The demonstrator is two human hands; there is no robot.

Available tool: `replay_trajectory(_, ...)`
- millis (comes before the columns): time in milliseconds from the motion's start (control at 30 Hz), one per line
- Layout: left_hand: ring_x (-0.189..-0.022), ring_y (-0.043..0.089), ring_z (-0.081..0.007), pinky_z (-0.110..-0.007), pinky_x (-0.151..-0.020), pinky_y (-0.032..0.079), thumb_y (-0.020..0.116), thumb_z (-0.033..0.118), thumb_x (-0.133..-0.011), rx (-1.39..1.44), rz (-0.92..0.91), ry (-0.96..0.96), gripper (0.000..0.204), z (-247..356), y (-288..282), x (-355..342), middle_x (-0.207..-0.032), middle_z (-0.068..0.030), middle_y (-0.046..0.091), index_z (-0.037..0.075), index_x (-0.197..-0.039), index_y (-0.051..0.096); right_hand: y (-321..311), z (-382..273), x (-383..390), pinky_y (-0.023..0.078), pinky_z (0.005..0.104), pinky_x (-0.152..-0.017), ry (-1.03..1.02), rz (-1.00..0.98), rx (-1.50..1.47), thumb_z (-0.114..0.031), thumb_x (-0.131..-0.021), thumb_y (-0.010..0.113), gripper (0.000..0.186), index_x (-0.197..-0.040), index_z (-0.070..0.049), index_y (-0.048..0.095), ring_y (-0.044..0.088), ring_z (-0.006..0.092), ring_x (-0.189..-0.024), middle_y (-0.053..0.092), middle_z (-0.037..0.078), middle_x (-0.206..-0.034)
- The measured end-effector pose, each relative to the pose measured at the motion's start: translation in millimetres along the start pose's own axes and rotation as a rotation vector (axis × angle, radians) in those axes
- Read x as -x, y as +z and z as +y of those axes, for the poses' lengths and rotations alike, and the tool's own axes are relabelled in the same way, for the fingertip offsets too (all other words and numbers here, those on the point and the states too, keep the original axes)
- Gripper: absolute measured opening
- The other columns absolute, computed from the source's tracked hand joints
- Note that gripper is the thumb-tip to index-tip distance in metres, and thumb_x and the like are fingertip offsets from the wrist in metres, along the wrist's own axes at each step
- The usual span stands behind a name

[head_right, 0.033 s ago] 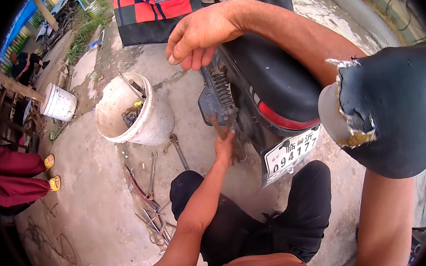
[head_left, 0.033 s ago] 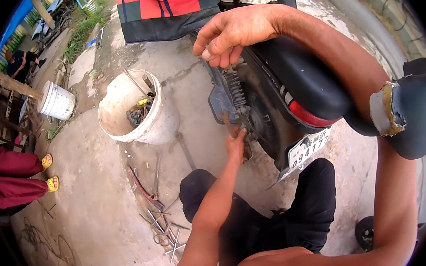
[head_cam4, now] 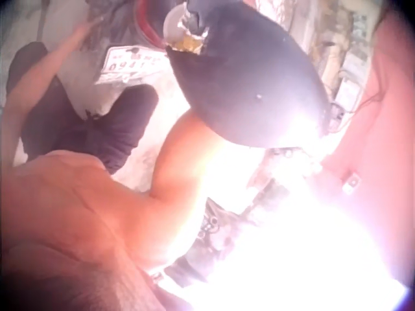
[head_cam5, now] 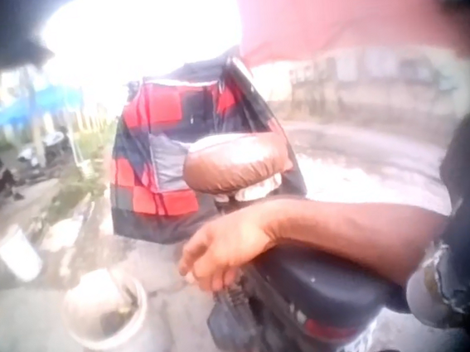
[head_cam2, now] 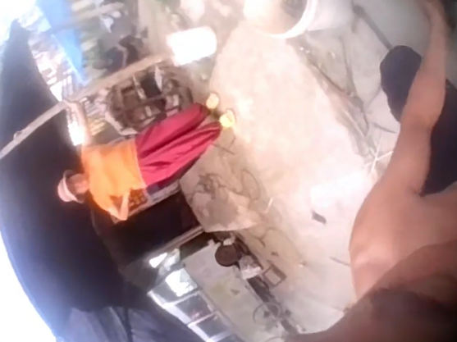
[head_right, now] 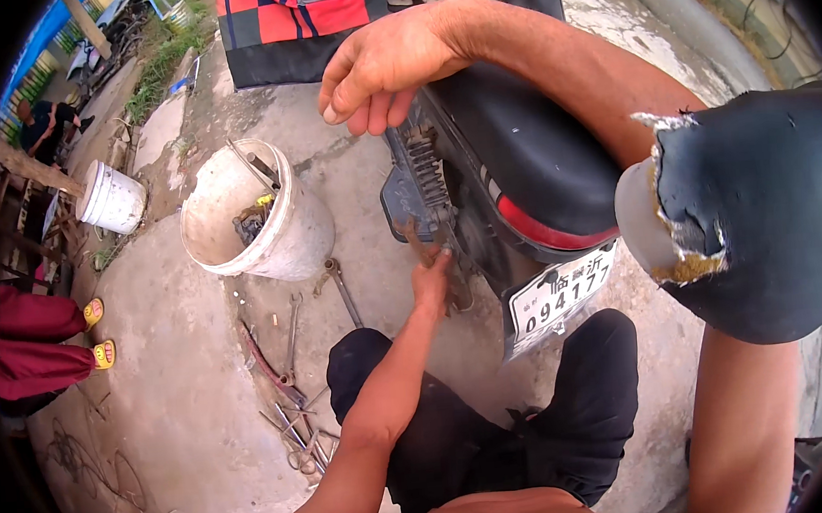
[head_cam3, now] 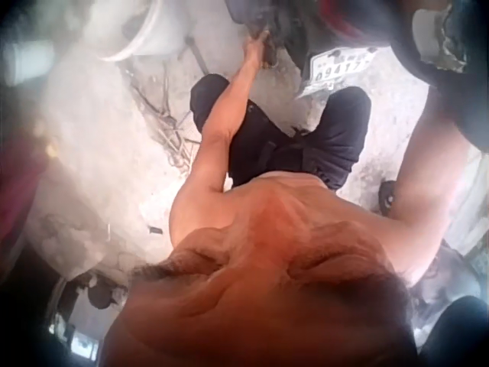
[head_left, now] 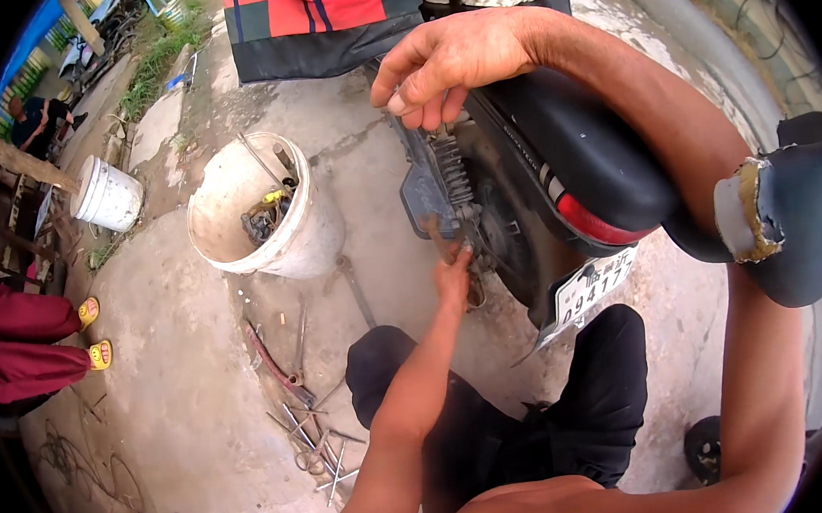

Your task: The person reaches into a bucket to select various tools and then uses a wrench to tighten or loosen components on the rear wheel assembly of a bicycle.

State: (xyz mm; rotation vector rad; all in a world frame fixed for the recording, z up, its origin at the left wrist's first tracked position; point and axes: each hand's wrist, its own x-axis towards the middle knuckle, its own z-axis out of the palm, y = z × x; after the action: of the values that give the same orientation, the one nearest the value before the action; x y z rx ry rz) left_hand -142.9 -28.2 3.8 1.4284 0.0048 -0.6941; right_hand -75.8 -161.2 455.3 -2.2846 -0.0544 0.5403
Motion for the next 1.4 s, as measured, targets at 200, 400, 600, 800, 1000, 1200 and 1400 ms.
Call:
replay_trajectory(200, -0.067, 0.06, -0.0154, -0.037, -0.058, 0.045, 0.069, 0.03, -0.098, -0.174, 0.037, -0.075, 0.03, 5, 2, -19, -0.077, -0.0041, 0.067, 0.0, -0.093, 0.073, -2, -1, -6, 0.057, 0.0334, -0.09, 0.008, -0.041, 0.006, -0.033, -0.099, 0.063, 0.054, -0.142, -0.003, 0.058, 0.069, 0.0185, -0.099, 0.071, 0.012, -0.115)
replay_trajectory(400, -0.078, 0.065, -0.0191, -0.037, -0.07, 0.05, 0.069, 0.031, -0.098, -0.182, 0.045, 0.099, 0.035, -9, 3, -20, -0.084, -0.0075, 0.07, -0.003, -0.101, 0.073, 0, -8, -10, 0.056, 0.0319, -0.088, 0.024, -0.068, 0.007, -0.032, -0.097, 0.064, 0.053, -0.142, -0.003, 0.058, 0.069, 0.0166, -0.098, 0.073, 0.007, -0.109)
replay_trajectory(600, -0.093, 0.07, -0.0338, -0.043, -0.083, 0.052, 0.068, 0.033, -0.097, -0.425, 0.064, 0.151, 0.039, 7, -33, -10, -0.098, -0.0207, 0.074, -0.001, -0.115, 0.071, 8, 4, -29, 0.057, 0.0327, -0.087, -0.033, -0.122, -0.096, -0.036, -0.096, 0.068, 0.056, -0.139, 0.0, 0.059, 0.069, 0.0181, -0.097, 0.071, 0.009, -0.109)
replay_trajectory(800, -0.102, 0.065, -0.0507, -0.054, -0.086, 0.051, 0.066, 0.04, -0.094, -0.478, 0.008, 0.222, 0.044, 23, 19, -12, -0.103, -0.0332, 0.069, -0.003, -0.104, 0.069, -7, -5, 0, 0.057, 0.0319, -0.087, 0.061, -0.047, -0.032, -0.03, -0.097, 0.065, 0.052, -0.139, 0.0, 0.059, 0.069, 0.0169, -0.097, 0.071, 0.008, -0.109)
replay_trajectory(1000, -0.1, 0.066, -0.0492, -0.051, -0.085, 0.05, 0.065, 0.039, -0.097, -0.508, 0.058, 0.187, 0.042, 2, -23, -19, -0.1, -0.0303, 0.07, -0.002, -0.106, 0.068, 10, -3, -20, 0.056, 0.0309, -0.088, -0.019, -0.061, -0.057, -0.029, -0.099, 0.062, 0.051, -0.14, -0.001, 0.057, 0.069, 0.0164, -0.098, 0.071, 0.007, -0.11)
replay_trajectory(1200, -0.096, 0.063, -0.0518, -0.055, -0.08, 0.048, 0.056, 0.037, -0.103, -0.474, 0.043, 0.346, 0.035, 4, 11, -1, -0.096, -0.0286, 0.068, 0.003, -0.105, 0.062, -11, 2, 11, 0.057, 0.0313, -0.088, -0.012, 0.051, -0.02, -0.035, -0.099, 0.065, 0.052, -0.138, -0.002, 0.06, 0.069, 0.0171, -0.099, 0.072, 0.009, -0.109)
replay_trajectory(1400, -0.088, 0.064, -0.0514, -0.057, -0.073, 0.048, 0.054, 0.026, -0.102, -0.788, 0.064, 0.399, 0.021, -24, -75, 16, -0.088, -0.0271, 0.067, 0.005, -0.104, 0.059, -1, 2, -6, 0.057, 0.0311, -0.088, 0.009, -0.023, 0.006, -0.035, -0.098, 0.066, 0.054, -0.14, -0.002, 0.06, 0.069, 0.0164, -0.097, 0.072, 0.009, -0.11)
